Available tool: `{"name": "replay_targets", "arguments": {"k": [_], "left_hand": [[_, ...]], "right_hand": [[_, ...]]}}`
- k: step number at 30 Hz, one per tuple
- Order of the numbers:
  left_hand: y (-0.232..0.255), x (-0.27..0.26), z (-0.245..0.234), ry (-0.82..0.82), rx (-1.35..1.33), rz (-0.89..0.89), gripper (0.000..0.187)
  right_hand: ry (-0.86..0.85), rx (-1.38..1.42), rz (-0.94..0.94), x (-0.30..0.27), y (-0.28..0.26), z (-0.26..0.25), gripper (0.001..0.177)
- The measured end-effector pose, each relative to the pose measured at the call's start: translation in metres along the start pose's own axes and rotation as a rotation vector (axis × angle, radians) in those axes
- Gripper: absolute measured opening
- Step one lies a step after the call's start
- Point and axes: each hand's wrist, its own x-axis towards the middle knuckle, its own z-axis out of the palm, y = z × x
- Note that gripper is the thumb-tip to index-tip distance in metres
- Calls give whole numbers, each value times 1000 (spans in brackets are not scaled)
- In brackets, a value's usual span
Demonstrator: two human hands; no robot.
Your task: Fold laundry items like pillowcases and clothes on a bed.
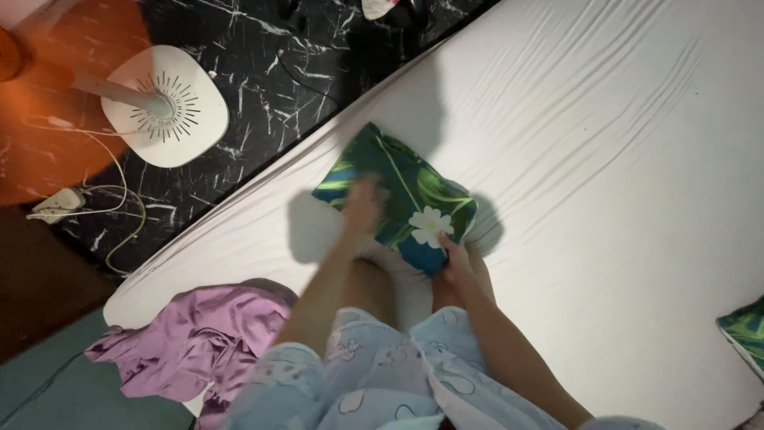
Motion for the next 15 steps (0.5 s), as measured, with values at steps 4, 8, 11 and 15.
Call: {"name": "replay_targets", "arguments": {"k": [4, 8, 11, 15], "left_hand": [[23, 4, 85, -285, -98, 234, 58], [-24, 20, 137, -650, -449, -27, 65], [-42, 5, 103, -581, -1005, -101, 69], [-105, -44, 100, -85, -1763, -467, 74]], "right_hand": [[61, -4, -96, -23, 0, 24, 60], [43, -142, -184, -59, -31, 94, 84], [57, -658, -574, -39, -42, 136, 104], [-338, -634, -703, -1, -27, 185, 106]]}}
